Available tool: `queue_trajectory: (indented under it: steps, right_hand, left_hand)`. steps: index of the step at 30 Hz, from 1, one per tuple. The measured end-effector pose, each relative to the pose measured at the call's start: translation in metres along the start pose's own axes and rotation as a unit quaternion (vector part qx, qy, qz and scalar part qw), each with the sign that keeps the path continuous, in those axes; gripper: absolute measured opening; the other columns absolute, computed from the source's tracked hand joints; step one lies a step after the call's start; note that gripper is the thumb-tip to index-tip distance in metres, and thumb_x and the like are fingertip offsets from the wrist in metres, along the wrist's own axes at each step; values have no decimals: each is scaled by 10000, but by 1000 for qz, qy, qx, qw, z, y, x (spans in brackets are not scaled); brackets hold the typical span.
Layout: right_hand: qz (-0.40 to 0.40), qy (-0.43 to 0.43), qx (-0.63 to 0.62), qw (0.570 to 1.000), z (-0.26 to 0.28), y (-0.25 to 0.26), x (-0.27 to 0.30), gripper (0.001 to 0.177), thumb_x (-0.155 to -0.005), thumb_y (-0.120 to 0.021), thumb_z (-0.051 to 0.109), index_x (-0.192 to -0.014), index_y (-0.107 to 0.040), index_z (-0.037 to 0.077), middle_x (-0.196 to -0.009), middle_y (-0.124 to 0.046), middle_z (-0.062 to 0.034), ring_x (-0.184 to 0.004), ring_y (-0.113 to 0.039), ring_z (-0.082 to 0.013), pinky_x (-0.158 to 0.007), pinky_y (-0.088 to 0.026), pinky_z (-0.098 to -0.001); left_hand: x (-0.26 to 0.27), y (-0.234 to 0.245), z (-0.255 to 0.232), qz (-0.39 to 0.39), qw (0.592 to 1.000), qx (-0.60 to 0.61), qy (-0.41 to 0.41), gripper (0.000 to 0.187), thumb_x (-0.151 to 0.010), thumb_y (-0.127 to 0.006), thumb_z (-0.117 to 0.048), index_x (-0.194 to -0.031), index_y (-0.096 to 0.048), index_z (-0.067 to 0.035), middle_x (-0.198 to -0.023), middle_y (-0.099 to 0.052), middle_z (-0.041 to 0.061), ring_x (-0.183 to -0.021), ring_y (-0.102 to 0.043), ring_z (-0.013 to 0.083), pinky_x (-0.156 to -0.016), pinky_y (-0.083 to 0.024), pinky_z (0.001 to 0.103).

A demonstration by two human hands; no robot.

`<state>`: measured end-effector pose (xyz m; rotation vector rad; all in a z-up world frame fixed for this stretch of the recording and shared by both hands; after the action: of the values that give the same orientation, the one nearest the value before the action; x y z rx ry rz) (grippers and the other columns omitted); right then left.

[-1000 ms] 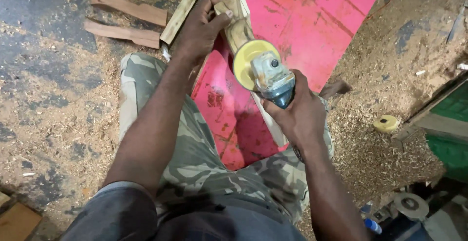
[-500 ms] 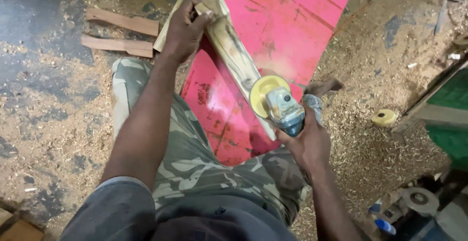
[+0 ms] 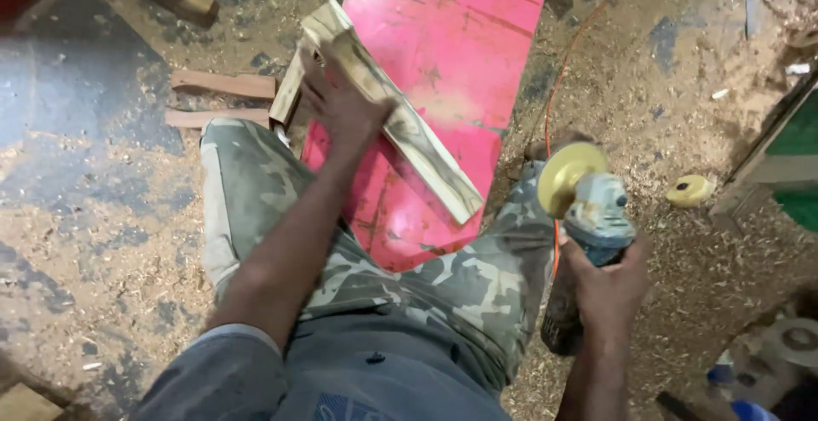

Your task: Using an angle grinder with a sanding disc to smooth and shape various wooden pieces in a workshop environment.

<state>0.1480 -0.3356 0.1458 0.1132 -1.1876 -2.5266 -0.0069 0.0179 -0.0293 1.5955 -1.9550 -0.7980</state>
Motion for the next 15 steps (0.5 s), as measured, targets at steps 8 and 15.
queue_trajectory:
  steps: [8, 15]
  right_hand:
    - [-3, 33, -77, 996, -28, 20, 19, 711, -761, -896, 170, -1359, -553, -1, -1223, -696, -122, -1068, -675, -196, -939, -538, -340]
    - [9, 0, -105, 994, -41, 34, 37, 726, -728, -895, 156, -1350, -550, 6, -1204, -692, -126, -1056, -676, -210, -917, -548, -348]
  left_hand:
    - [56, -52, -46, -1, 992, -1, 129, 1365, -616, -943, -401, -1611, -24, -237, -1666, 25, 226, -1488, -117, 533, -1180, -185, 646]
    - [4, -69, -12, -100, 976, 74, 182, 1354, -597, -923, -311, -1601, -41, -86, -1558, -321, 229, -1399, -351, 427, -1193, -296, 523]
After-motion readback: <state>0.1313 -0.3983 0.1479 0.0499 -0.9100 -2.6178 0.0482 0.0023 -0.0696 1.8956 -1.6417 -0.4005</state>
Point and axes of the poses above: each hand's wrist, its own x-axis away from the middle knuckle, its own y-axis out of the back of the hand, z = x × y, the point moved 1 cm from there along -x, towards the middle knuckle
